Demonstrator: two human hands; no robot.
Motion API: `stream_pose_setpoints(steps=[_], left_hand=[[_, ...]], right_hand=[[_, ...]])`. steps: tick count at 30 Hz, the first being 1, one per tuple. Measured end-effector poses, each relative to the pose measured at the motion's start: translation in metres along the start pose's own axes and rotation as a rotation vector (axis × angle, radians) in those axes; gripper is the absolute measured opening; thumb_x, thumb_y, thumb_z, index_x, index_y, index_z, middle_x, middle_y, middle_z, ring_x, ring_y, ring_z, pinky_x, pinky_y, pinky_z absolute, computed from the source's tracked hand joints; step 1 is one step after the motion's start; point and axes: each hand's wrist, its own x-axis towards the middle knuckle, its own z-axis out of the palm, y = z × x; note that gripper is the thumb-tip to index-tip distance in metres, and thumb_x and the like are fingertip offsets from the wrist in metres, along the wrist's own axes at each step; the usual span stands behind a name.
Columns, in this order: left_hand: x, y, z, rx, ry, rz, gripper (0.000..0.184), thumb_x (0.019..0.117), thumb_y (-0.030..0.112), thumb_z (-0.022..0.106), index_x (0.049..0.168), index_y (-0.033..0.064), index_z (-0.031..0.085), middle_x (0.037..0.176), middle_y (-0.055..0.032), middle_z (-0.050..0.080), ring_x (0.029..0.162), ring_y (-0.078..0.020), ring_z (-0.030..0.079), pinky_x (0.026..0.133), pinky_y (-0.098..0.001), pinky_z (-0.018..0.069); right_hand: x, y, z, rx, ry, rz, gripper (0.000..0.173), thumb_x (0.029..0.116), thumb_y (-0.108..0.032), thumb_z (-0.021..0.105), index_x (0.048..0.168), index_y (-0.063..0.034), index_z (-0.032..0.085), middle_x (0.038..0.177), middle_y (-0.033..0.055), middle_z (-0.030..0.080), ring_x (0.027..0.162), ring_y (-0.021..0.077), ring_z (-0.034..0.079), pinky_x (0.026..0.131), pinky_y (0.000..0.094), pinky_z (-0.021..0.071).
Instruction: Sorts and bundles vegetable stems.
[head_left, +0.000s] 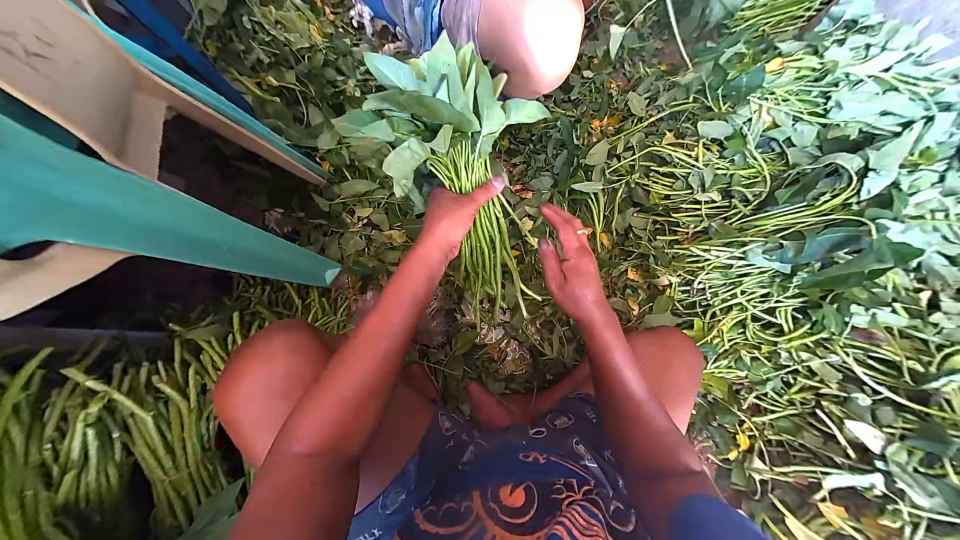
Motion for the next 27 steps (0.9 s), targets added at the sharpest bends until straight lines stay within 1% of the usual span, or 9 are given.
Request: stream_pose_setpoints(steps=[7,12,14,16,18,20,22,24,27], left_hand=[[-0.012,0.011,-0.005,-0.018,-0.318,0.07,0.037,0.0898,0.012,0.079,0.121,-0.0001,0.063,0.1,-0.0066,0.074,0.094,-0.0132,0.072,0.088,-0.0321,0.0603],[-0.025,0.005,-0.003,-0.13,-0.475,0.047,0.023,0.0917,0.008,0.071,0.113,0.0031,0.063,0.095,-0.005,0.073,0.088,-0.0128,0.071,0.084,-0.0307,0.0606],[-0.025,0.005,-0.003,-0.183,-0.385,0.012,0.021,0.0956,0.01,0.068,0.115,0.0027,0.063,0.096,-0.0068,0.073,0.087,-0.0149,0.071,0.081,-0.0314,0.0611],[-0.019,0.008,-0.001,-0.209,-0.155,-0.018,0.028,0.096,0.012,0.071,0.119,0.0007,0.062,0.098,-0.01,0.074,0.087,-0.0181,0.072,0.08,-0.0348,0.0622],[-0.011,0.008,-0.002,-0.179,0.121,-0.05,0.042,0.0906,0.021,0.08,0.123,0.0005,0.062,0.101,-0.0104,0.074,0.089,-0.0188,0.074,0.082,-0.0377,0.0627],[-0.005,0.006,-0.004,-0.142,0.313,-0.077,0.052,0.0877,0.028,0.083,0.126,-0.0001,0.06,0.108,-0.0123,0.073,0.097,-0.0197,0.072,0.088,-0.0407,0.0608],[-0.006,0.007,-0.001,-0.135,0.39,-0.121,0.057,0.0883,0.03,0.082,0.129,-0.0011,0.058,0.117,-0.0149,0.069,0.107,-0.0217,0.069,0.094,-0.043,0.0573],[-0.01,0.009,0.005,-0.164,0.396,-0.163,0.058,0.0886,0.031,0.082,0.129,-0.0024,0.058,0.118,-0.017,0.068,0.108,-0.0235,0.067,0.094,-0.044,0.0566],[-0.016,0.012,0.01,-0.26,0.398,-0.186,0.055,0.0889,0.027,0.082,0.128,-0.0025,0.058,0.114,-0.0173,0.069,0.104,-0.0237,0.069,0.091,-0.0423,0.0581]], right_hand=[[0.04,-0.03,-0.014,0.21,0.132,-0.234,0.048,0.095,0.006,0.038,0.136,0.0009,0.063,0.148,0.0182,0.054,0.139,0.0258,0.051,0.114,0.0397,0.0432],[0.075,-0.022,-0.001,0.58,0.069,-0.095,0.042,0.0933,0.003,0.038,0.122,0.006,0.068,0.134,0.0163,0.063,0.128,0.0162,0.057,0.109,0.0332,0.046],[0.078,-0.022,0.009,0.636,0.115,-0.011,0.046,0.0959,0.002,0.035,0.132,0.0042,0.064,0.137,0.016,0.063,0.129,0.0184,0.058,0.109,0.0355,0.0471],[0.063,-0.039,0.012,0.357,0.226,0.099,0.047,0.099,0.003,0.037,0.14,-0.0032,0.06,0.146,0.0127,0.056,0.132,0.0229,0.055,0.108,0.0415,0.0471],[0.038,-0.058,0.019,0.071,0.175,0.122,0.055,0.0931,0.001,0.052,0.148,-0.003,0.049,0.156,0.0176,0.045,0.137,0.0351,0.05,0.107,0.0557,0.0461],[0.021,-0.067,0.042,-0.076,-0.042,0.183,0.092,0.0837,-0.017,0.077,0.16,-0.0011,0.028,0.166,0.0252,0.024,0.15,0.0434,0.03,0.117,0.0629,0.032],[0.012,-0.06,0.074,-0.193,-0.166,0.224,0.124,0.0779,-0.042,0.087,0.164,0.001,0.007,0.168,0.0308,0.003,0.157,0.0458,0.008,0.122,0.0641,0.0165],[0.015,-0.038,0.098,-0.204,-0.048,0.203,0.128,0.0727,-0.042,0.089,0.162,0.004,0.011,0.167,0.0322,0.007,0.156,0.0465,0.009,0.121,0.0675,0.0145],[0.025,-0.011,0.109,-0.195,0.116,0.088,0.113,0.0715,-0.02,0.09,0.158,0.0076,0.022,0.154,0.034,0.04,0.144,0.0488,0.04,0.116,0.0682,0.0281]])
